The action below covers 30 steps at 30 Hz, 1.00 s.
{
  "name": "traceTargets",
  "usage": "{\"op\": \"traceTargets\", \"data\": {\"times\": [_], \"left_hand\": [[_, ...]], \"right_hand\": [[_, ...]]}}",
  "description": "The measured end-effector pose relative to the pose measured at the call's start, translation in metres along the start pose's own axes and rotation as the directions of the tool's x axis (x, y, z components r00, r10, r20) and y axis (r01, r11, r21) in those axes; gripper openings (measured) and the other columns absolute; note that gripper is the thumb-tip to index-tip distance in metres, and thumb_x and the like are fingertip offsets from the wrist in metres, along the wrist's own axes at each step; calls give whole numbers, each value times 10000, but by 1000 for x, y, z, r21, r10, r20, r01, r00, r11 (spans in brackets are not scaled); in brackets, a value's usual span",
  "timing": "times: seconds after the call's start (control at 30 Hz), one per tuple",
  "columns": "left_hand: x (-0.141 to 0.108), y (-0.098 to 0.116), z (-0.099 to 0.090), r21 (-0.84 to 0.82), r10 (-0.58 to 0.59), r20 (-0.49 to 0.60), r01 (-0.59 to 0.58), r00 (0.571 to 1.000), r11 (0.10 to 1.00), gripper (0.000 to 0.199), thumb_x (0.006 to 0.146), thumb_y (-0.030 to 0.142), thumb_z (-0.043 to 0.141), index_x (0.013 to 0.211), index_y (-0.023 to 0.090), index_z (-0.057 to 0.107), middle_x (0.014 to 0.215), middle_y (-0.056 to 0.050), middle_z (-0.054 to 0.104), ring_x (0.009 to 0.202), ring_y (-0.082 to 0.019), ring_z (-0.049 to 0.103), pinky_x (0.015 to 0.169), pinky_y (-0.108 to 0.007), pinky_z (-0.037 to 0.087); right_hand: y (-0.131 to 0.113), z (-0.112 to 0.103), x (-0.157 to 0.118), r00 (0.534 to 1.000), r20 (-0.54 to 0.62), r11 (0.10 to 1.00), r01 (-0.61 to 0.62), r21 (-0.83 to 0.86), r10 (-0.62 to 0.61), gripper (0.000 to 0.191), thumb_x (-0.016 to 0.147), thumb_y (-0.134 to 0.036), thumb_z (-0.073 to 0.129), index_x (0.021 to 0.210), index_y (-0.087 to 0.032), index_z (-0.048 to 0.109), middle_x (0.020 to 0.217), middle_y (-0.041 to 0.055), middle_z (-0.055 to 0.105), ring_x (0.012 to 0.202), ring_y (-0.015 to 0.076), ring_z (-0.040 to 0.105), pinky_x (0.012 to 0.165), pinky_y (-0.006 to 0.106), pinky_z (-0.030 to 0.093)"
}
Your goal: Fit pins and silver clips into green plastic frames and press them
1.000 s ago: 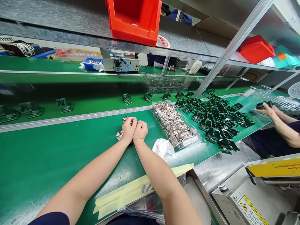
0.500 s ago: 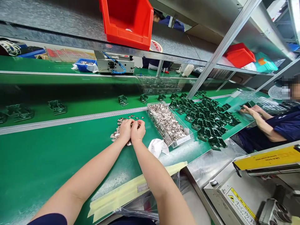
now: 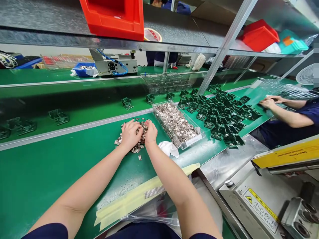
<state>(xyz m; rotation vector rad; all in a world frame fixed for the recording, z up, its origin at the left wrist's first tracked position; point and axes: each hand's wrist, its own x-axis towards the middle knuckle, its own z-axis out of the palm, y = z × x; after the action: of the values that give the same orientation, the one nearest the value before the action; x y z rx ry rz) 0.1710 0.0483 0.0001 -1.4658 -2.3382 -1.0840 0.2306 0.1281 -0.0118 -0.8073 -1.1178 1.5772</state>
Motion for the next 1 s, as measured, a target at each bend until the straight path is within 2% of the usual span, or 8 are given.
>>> {"op": "traceTargets", "data": {"times": [0.1, 0.17, 0.23, 0.3, 0.53, 0.73, 0.9, 1.0], "left_hand": [[-20, 4, -18, -37, 232, 140, -229, 963, 973, 247, 864, 382, 555, 1045, 247, 654, 1295, -75, 607, 1349, -285, 411, 1142, -514, 251], [-36, 6, -26, -49, 391, 285, -394, 875, 918, 510, 810, 535, 592, 1228, 242, 583, 1410, -106, 511, 1398, -323, 333, 1155, -565, 199], [-49, 7, -29, -33, 462, 396, -491, 793, 870, 709, 777, 645, 568, 1349, 234, 492, 1484, -136, 420, 1430, -356, 259, 1150, -619, 144], [-52, 7, -24, 17, 464, 435, -522, 772, 853, 723, 803, 667, 514, 1382, 238, 460, 1507, -146, 384, 1444, -363, 224, 1139, -645, 135], [-12, 16, 12, 209, 398, 316, -472, 861, 856, 492, 864, 507, 551, 1287, 256, 551, 1433, -144, 486, 1406, -365, 315, 1097, -671, 225], [-1, 17, 29, 241, 353, 190, -392, 916, 888, 343, 897, 380, 533, 1206, 250, 606, 1365, -147, 554, 1378, -361, 371, 1095, -666, 244], [15, 24, 27, 109, 358, 74, -364, 931, 925, 338, 949, 360, 419, 1200, 226, 601, 1382, -123, 537, 1388, -315, 366, 1134, -559, 286], [58, 50, 33, 5, 318, 174, -324, 932, 946, 374, 971, 303, 344, 1268, 188, 540, 1435, -118, 469, 1386, -248, 368, 1145, -420, 325]], "right_hand": [[-9, -12, 2, 997, 24, 996, -70, 62, 69, 419, 863, -489, 459, 948, -137, 671, 1093, 125, 695, 1076, 215, 630, 941, 344, 457], [-15, -20, 2, 994, 38, 991, -101, 86, 98, 428, 862, -504, 469, 957, -143, 679, 1108, 125, 693, 1116, 222, 612, 966, 360, 439], [-21, -26, 1, 993, 49, 988, -116, 105, 111, 421, 850, -513, 493, 949, -152, 686, 1105, 121, 695, 1129, 225, 605, 975, 370, 433], [-28, -31, 1, 992, 61, 986, -114, 120, 107, 403, 822, -517, 533, 924, -159, 690, 1092, 118, 699, 1120, 227, 610, 968, 365, 440], [-74, -49, 2, 982, 188, 998, 9, 58, -20, 398, 735, -537, 632, 855, -166, 712, 991, 120, 720, 1000, 252, 661, 882, 371, 493], [-111, -86, 46, 976, 107, 929, 216, -302, -192, 353, 744, -494, 612, 856, -182, 732, 997, 85, 717, 1022, 254, 620, 938, 395, 435], [-118, -126, 98, 988, 36, 794, 143, -591, -151, 218, 666, -369, 694, 775, -186, 741, 860, 71, 728, 923, 277, 626, 937, 438, 409], [-115, -139, 111, 993, 42, 699, 111, -707, -114, 163, 714, -319, 669, 795, -197, 739, 908, 77, 729, 964, 283, 630, 956, 433, 404]]}}
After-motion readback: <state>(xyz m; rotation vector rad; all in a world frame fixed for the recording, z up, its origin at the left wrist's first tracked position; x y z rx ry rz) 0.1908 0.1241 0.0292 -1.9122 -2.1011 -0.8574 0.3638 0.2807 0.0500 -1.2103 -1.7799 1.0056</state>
